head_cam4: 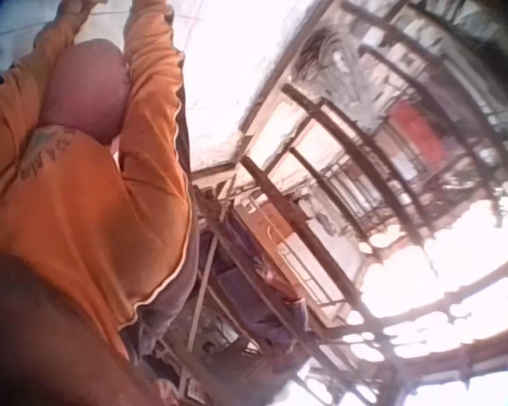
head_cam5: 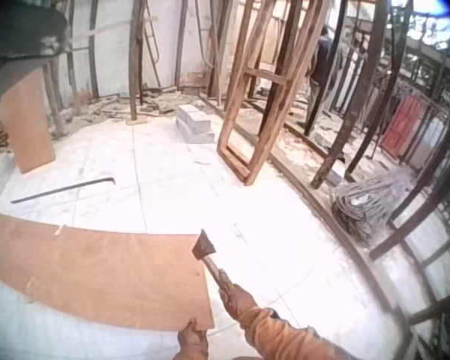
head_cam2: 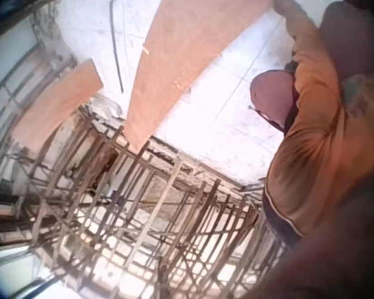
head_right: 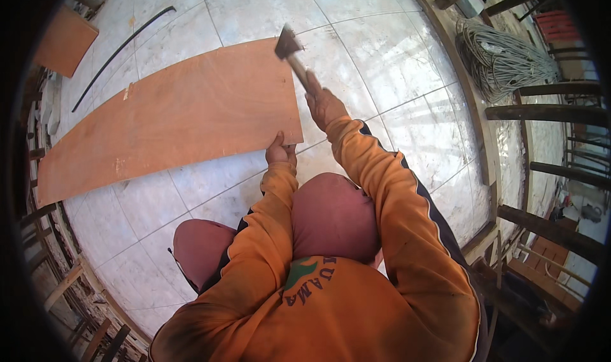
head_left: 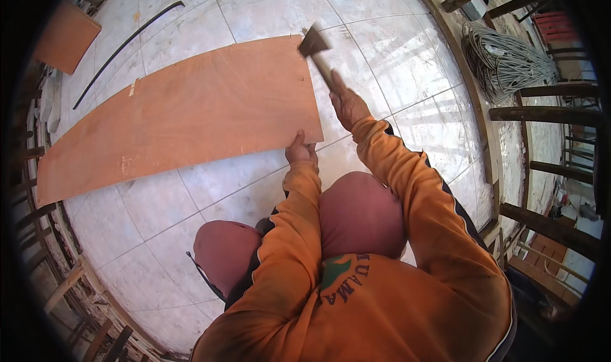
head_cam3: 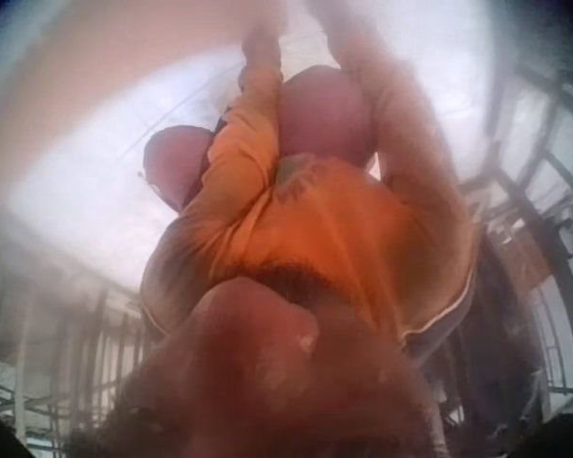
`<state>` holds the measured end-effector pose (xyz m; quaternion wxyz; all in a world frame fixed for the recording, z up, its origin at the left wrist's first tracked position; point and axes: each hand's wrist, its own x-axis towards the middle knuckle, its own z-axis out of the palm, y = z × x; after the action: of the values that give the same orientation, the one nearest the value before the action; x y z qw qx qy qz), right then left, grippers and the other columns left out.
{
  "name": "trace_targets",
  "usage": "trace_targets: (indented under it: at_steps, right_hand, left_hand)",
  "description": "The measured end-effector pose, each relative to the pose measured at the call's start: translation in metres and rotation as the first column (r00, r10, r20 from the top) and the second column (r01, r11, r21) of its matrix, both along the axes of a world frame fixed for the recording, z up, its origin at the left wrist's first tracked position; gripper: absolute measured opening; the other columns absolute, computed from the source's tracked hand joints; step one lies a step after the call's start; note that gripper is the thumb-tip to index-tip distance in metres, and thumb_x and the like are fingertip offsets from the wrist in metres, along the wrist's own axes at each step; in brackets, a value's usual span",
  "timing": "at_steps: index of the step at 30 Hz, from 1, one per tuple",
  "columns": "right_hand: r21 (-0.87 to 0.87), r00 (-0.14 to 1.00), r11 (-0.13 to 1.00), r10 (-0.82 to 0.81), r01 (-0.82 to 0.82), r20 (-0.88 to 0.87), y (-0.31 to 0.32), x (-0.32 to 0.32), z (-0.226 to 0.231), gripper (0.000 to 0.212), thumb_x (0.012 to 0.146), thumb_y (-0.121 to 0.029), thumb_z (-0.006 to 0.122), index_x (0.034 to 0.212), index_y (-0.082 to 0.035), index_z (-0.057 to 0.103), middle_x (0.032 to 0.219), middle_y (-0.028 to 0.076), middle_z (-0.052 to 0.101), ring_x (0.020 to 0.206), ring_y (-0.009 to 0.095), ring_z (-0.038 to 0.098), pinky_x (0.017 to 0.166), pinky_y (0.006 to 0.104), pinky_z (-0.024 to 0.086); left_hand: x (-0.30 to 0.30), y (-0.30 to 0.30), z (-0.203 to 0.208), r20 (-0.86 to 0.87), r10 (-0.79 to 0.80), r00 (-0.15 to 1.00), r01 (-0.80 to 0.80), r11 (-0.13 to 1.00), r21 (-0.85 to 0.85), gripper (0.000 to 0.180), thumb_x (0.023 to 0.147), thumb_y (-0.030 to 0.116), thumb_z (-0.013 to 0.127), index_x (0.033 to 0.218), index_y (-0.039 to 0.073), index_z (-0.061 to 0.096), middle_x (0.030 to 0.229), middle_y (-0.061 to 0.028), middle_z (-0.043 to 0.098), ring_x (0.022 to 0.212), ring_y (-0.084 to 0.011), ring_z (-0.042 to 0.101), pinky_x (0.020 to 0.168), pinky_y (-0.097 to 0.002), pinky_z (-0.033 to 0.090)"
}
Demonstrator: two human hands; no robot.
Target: The person chips the edge of a plywood board using a hatchet and then prys the board with a crowbar in an active construction area.
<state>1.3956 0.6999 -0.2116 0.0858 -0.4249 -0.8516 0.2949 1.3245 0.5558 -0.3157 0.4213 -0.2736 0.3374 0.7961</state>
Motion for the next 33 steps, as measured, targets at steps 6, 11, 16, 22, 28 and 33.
trace_targets:
  at_steps: [6, 11, 16, 22, 28, 33]
  right_hand:
    - [-0.130, 0.999, 0.991, 0.026, -0.020, 0.041, 0.005, -0.012, -0.011, 0.050, 0.098, -0.029, 0.045, 0.145, -0.018, 0.033, 0.105, 0.028, 0.063, 0.095, 0.042, 0.062, 0.083, 0.0432, 0.048]
    - [0.057, 0.977, 0.997, -0.037, 0.050, -0.211, 0.002, -0.006, -0.006, 0.056, 0.097, -0.029, 0.042, 0.148, -0.013, 0.023, 0.093, 0.030, 0.062, 0.090, 0.045, 0.060, 0.079, 0.0506, 0.046]
    - [-0.214, 0.927, 0.976, 0.126, -0.051, 0.353, 0.020, 0.001, -0.029, 0.057, 0.097, -0.029, 0.043, 0.148, -0.017, 0.022, 0.097, 0.031, 0.062, 0.093, 0.044, 0.061, 0.080, 0.0489, 0.047]
    - [-0.011, 0.997, 1.000, -0.026, 0.025, -0.079, -0.014, -0.008, -0.017, 0.057, 0.097, -0.028, 0.045, 0.148, -0.020, 0.022, 0.094, 0.027, 0.062, 0.092, 0.044, 0.061, 0.080, 0.0493, 0.047]
    - [-0.196, 0.971, 0.980, 0.079, -0.035, 0.225, -0.012, -0.014, -0.028, 0.056, 0.098, -0.029, 0.041, 0.149, -0.021, 0.020, 0.107, 0.029, 0.062, 0.100, 0.044, 0.060, 0.087, 0.0496, 0.047]
    - [-0.278, 0.985, 0.958, -0.026, 0.073, 0.172, 0.036, -0.038, 0.015, 0.051, 0.097, -0.027, 0.044, 0.145, -0.018, 0.029, 0.092, 0.021, 0.058, 0.080, 0.035, 0.057, 0.070, 0.0439, 0.046]
  left_hand:
    - [-0.002, -0.005, 0.007, -0.036, -0.030, 0.999, 0.029, 0.999, -0.033, 0.042, 0.089, 0.000, 0.057, 0.129, 0.005, 0.046, 0.124, -0.0108, 0.054, 0.114, -0.0290, 0.055, 0.094, -0.0476, 0.049]
    - [-0.003, -0.003, 0.018, -0.008, -0.037, 0.999, 0.037, 0.998, -0.051, 0.041, 0.089, 0.000, 0.056, 0.129, 0.004, 0.046, 0.122, -0.0140, 0.055, 0.111, -0.0293, 0.057, 0.094, -0.0448, 0.052]
    - [-0.005, -0.012, 0.013, 0.035, -0.034, 0.999, 0.037, 0.995, -0.095, 0.041, 0.089, -0.001, 0.055, 0.129, 0.003, 0.045, 0.123, -0.0150, 0.054, 0.111, -0.0306, 0.057, 0.094, -0.0447, 0.051]
    - [-0.012, -0.010, 0.019, -0.045, -0.061, 0.997, 0.057, 0.994, -0.091, 0.044, 0.089, 0.002, 0.056, 0.131, 0.003, 0.043, 0.125, -0.0133, 0.053, 0.115, -0.0312, 0.054, 0.100, -0.0485, 0.045]
    - [-0.013, -0.024, 0.003, -0.026, -0.092, 0.995, 0.091, 0.996, -0.008, 0.049, 0.088, 0.009, 0.061, 0.132, 0.007, 0.041, 0.126, -0.0117, 0.051, 0.117, -0.0301, 0.053, 0.100, -0.0458, 0.044]
    - [-0.019, -0.016, 0.003, 0.094, -0.093, 0.991, 0.099, 0.993, -0.070, 0.054, 0.088, 0.022, 0.066, 0.134, 0.011, 0.040, 0.129, -0.0101, 0.050, 0.119, -0.0278, 0.050, 0.102, -0.0452, 0.042]
